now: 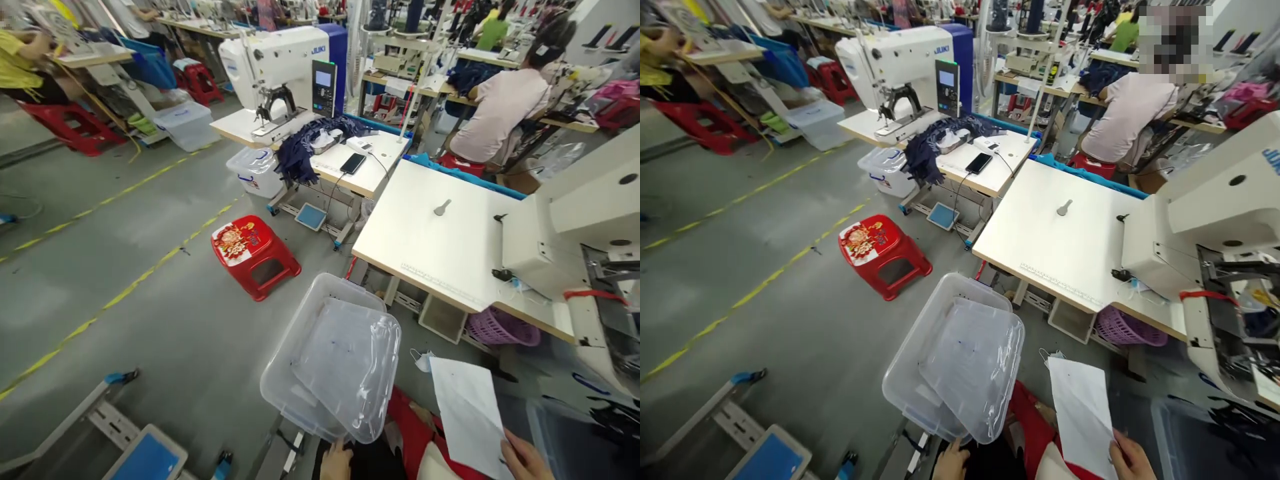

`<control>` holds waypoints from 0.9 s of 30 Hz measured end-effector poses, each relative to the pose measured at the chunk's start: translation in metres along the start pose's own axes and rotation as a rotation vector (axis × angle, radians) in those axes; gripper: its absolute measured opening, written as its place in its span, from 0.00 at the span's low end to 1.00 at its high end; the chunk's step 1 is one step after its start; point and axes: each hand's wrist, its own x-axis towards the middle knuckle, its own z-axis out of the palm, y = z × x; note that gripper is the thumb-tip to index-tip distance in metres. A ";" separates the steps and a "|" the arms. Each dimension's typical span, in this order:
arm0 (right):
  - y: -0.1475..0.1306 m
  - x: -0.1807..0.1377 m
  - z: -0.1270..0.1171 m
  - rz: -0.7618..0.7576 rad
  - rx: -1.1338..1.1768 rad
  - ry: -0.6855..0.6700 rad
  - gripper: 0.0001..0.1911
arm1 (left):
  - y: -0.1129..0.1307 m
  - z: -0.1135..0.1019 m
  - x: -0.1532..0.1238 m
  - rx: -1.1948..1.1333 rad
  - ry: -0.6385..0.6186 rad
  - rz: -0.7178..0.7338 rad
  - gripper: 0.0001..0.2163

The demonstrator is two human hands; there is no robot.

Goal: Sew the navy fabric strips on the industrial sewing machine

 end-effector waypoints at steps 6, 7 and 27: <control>-0.091 -0.014 -0.026 -0.652 -0.165 0.237 0.17 | 0.029 -0.024 -0.029 -0.204 -0.023 0.157 0.16; -0.107 -0.018 -0.033 -0.733 -0.211 0.271 0.18 | 0.045 -0.034 -0.036 -0.254 -0.021 0.193 0.22; -0.144 -0.041 -0.166 -1.092 -0.289 0.516 0.24 | 0.286 -0.138 -0.176 -1.186 -0.148 0.481 0.22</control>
